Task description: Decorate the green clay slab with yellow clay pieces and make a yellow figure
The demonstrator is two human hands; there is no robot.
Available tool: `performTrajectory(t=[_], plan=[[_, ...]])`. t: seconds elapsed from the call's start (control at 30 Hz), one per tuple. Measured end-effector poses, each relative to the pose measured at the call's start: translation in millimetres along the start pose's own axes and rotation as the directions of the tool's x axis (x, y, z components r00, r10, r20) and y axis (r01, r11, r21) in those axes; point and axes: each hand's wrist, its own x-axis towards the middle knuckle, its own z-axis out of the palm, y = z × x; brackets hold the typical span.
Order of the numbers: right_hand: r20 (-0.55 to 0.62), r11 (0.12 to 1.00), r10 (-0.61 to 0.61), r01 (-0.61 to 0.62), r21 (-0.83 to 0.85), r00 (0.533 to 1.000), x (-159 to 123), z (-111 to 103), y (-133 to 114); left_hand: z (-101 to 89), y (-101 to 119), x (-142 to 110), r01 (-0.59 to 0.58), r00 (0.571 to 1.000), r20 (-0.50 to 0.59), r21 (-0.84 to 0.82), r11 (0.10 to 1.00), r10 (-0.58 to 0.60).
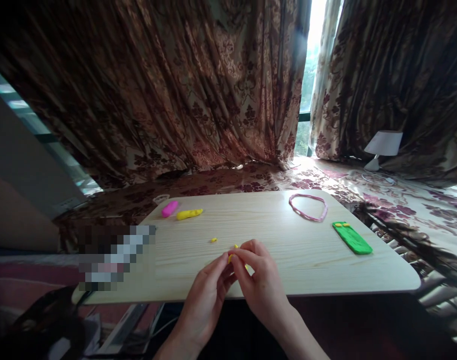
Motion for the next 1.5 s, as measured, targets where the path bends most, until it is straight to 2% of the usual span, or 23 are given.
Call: performTrajectory(t=[0.2, 0.33, 0.43, 0.67, 1.0, 1.23, 1.5], plan=[[-0.003, 0.957, -0.188, 0.183, -0.223, 0.982, -4.6, -2.1, -0.9, -3.5, -5.0, -1.4, 0.127, 0.991, -0.008, -0.254, 0.959, -0.133], [0.027, 0.932, -0.233, 0.231, -0.280, 0.972, -8.0, -1.0, -3.7, -2.8, -2.5, -0.2, 0.146, 0.988, 0.013, -0.340, 0.929, -0.151], [0.018, 0.932, -0.224, 0.219, -0.288, 0.975, -8.7, 0.2, -4.7, 0.1, -0.5, -1.4, 0.153, 0.988, 0.033, -0.370, 0.916, -0.151], [0.051, 0.953, -0.207, 0.213, -0.214, 0.977, -5.6, -7.5, -3.8, -2.1, -0.9, -4.7, 0.191, 0.981, 0.049, -0.404, 0.895, -0.187], [-0.073, 0.941, -0.244, 0.217, -0.259, 0.967, -8.1, -3.3, -1.6, -0.8, -5.0, -6.3, 0.264, 0.964, 0.089, -0.395, 0.880, -0.249], [-0.146, 0.924, -0.261, 0.203, -0.324, 0.954, -8.4, -3.0, 8.0, 0.7, -3.6, -9.1, 0.223, 0.974, 0.033, -0.329, 0.917, -0.225], [-0.003, 0.874, -0.356, 0.332, -0.356, 0.934, -14.1, -9.6, -0.8, -1.9, 7.7, -8.1, 0.205, 0.979, 0.055, -0.315, 0.927, -0.197]])
